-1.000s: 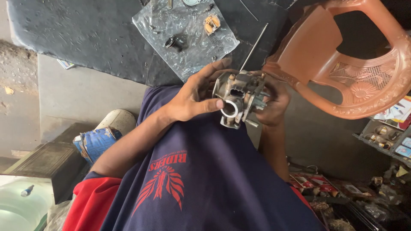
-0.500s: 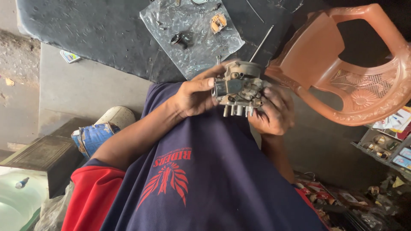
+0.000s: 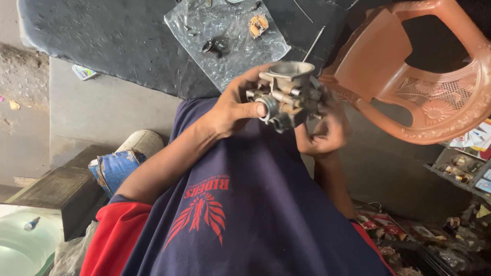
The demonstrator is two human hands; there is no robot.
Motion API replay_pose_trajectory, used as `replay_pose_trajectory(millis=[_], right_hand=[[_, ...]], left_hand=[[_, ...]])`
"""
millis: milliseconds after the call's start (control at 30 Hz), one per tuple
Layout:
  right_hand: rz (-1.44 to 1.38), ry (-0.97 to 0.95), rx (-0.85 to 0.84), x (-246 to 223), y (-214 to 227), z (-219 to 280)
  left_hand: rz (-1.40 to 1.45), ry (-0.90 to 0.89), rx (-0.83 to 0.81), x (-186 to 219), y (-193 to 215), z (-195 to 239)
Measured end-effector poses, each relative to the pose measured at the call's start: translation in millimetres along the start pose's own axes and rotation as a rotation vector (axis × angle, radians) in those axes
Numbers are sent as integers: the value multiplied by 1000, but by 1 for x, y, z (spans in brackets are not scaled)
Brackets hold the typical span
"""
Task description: The person sits at a workbench in a motorcycle repair shop and works on a carburetor. They use a long screwdriver and a socket extension to loosen and tighten fittings on the carburetor, use a wrench on its parts, pick small parts from the bench, and hold and turn the carburetor on their lap while fitting components by hand.
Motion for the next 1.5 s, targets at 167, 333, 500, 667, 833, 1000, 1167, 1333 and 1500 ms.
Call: replay_pose_trajectory(millis=[167, 333, 500, 667, 833, 1000, 1167, 1333, 1500], right_hand=[[-926, -300, -63, 13, -19, 2], [-1143, -422, -60, 23, -28, 21], [-1063, -409, -35, 31, -27, 30], [-994, -560, -62, 37, -35, 53], [-1424, -680, 139, 10, -38, 16], [-1459, -663, 144, -1, -33, 18], [-1272, -626, 82, -11, -24, -8], [-708, -500, 59, -15, 15, -27], [-433, -571, 81, -21, 29, -24]], left_hand=[[-530, -36, 174, 28, -9, 4], [-591, -32, 211, 42, -29, 6], [-827, -58, 250, 52, -46, 11], [-1194, -68, 330, 69, -64, 14], [-1419, -115, 311, 73, -70, 12], [-1404, -52, 364, 74, -59, 10], [-1133, -271, 143, 71, -51, 4], [-773, -206, 104, 41, -24, 6], [-704, -230, 84, 44, -17, 4]])
Point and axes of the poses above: each hand's wrist, its own z-axis away from the middle knuckle, its own y-axis out of the back of the hand, x = y × z, the point moved 7 cm from there along -z, towards the middle knuckle, and after that the axes turned 10 degrees about -x, right-handed, at the moved point
